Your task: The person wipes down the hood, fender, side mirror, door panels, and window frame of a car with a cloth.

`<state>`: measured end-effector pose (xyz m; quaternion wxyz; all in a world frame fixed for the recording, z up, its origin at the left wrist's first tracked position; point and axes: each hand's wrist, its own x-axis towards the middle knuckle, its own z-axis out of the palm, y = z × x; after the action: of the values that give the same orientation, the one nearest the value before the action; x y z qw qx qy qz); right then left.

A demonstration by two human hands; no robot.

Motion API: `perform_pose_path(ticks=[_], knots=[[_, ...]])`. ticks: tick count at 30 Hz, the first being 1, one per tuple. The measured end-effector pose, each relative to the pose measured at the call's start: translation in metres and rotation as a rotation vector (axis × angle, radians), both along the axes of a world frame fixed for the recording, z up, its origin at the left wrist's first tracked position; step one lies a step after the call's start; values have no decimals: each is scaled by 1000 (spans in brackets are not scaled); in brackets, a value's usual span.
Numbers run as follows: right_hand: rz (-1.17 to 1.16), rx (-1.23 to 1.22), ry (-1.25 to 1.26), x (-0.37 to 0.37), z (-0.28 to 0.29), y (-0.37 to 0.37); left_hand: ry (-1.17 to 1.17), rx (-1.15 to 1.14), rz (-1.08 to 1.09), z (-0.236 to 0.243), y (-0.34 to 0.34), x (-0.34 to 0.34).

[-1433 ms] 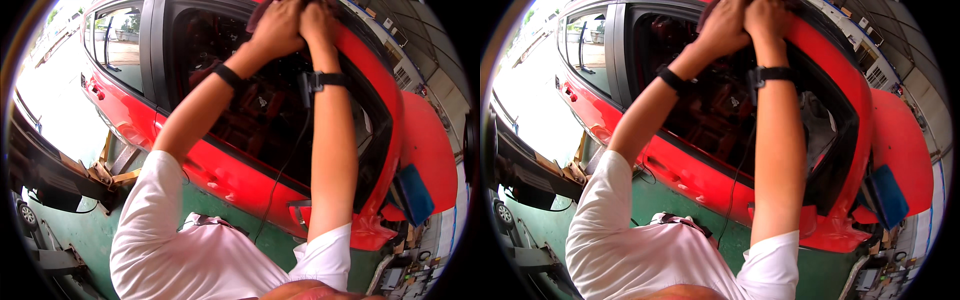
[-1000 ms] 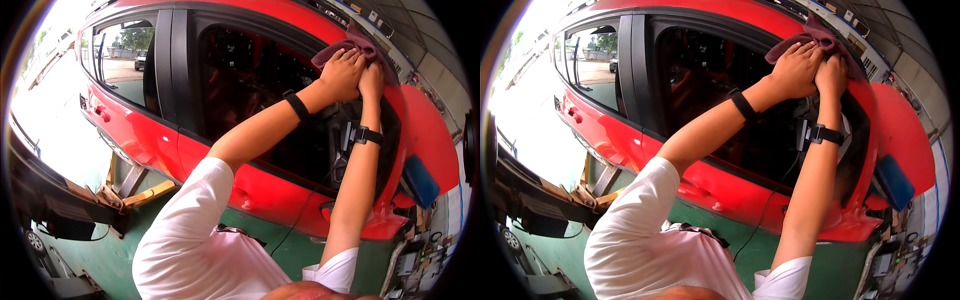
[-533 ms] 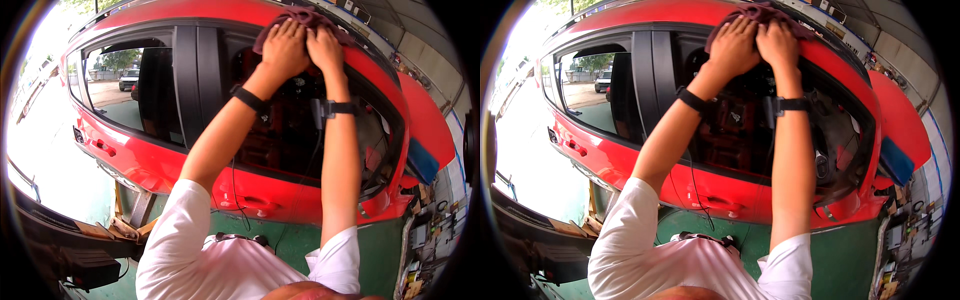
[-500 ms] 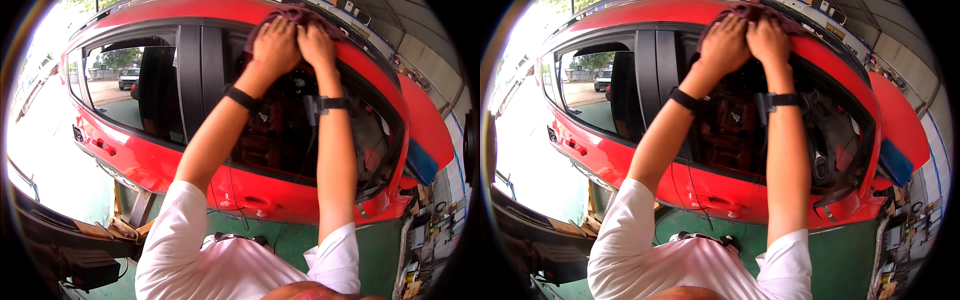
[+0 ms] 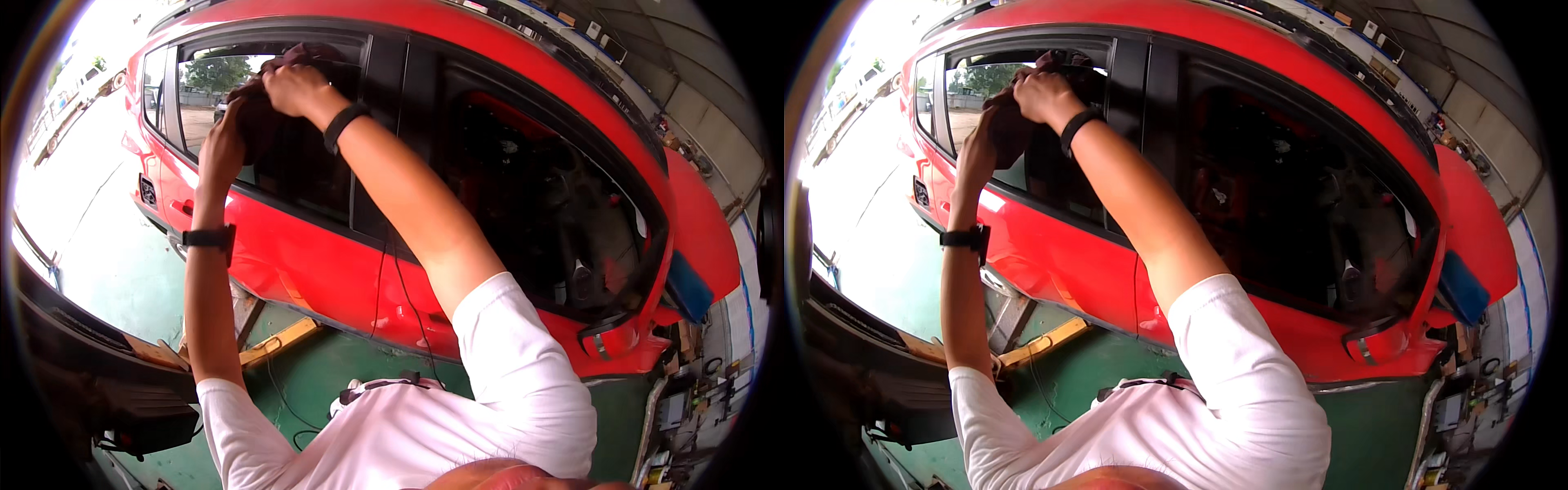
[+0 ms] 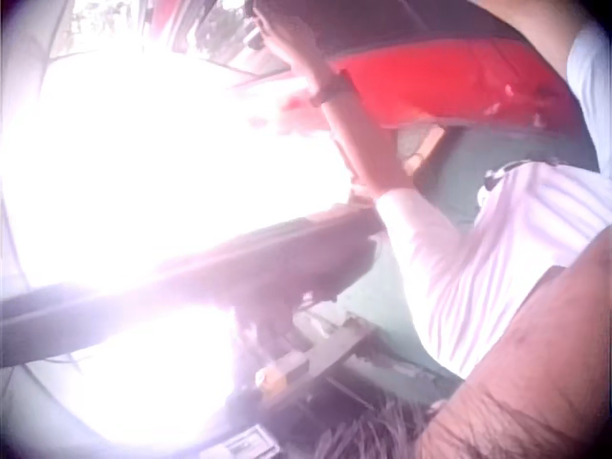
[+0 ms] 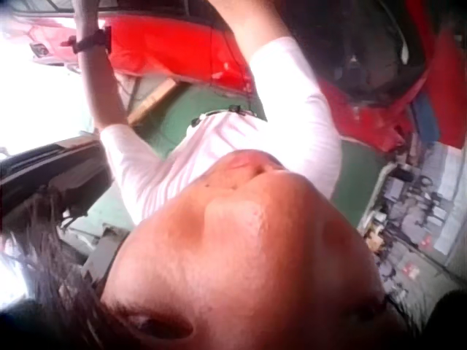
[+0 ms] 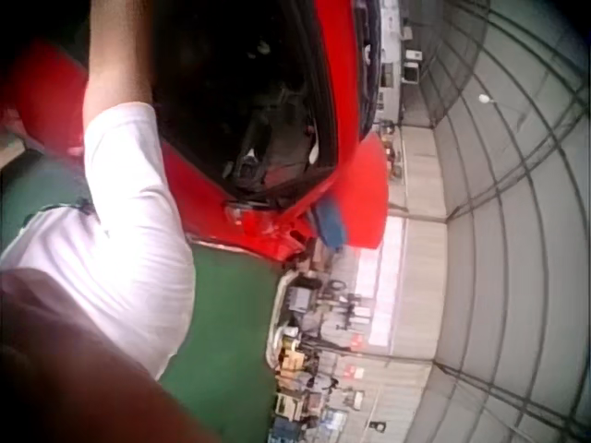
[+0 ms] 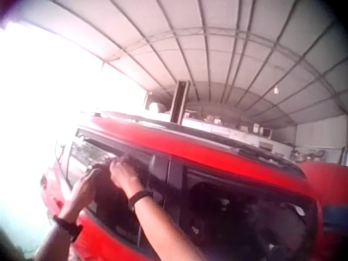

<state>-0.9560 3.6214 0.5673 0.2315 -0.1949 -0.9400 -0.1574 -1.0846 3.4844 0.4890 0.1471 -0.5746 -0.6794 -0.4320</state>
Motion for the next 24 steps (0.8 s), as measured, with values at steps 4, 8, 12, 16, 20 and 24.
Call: perform_pose_path(ticks=[4,8,12,16,20,24], knots=[[130,94,-93,-25,3,-40,48,66,50,-19,-40,-33],[206,245,223,-23,25,-56,17,41,98,-1,-52,-13],[46,456,257,33,58,-30,-201,113,-73,24,-12,35],[-169,572,272,124,80,18,14,215,-145,49,60,84],[-438,439,502,247,68,59,247,418,-452,62,112,191],[-435,651,579,339,48,34,294,450,-483,60,128,286]])
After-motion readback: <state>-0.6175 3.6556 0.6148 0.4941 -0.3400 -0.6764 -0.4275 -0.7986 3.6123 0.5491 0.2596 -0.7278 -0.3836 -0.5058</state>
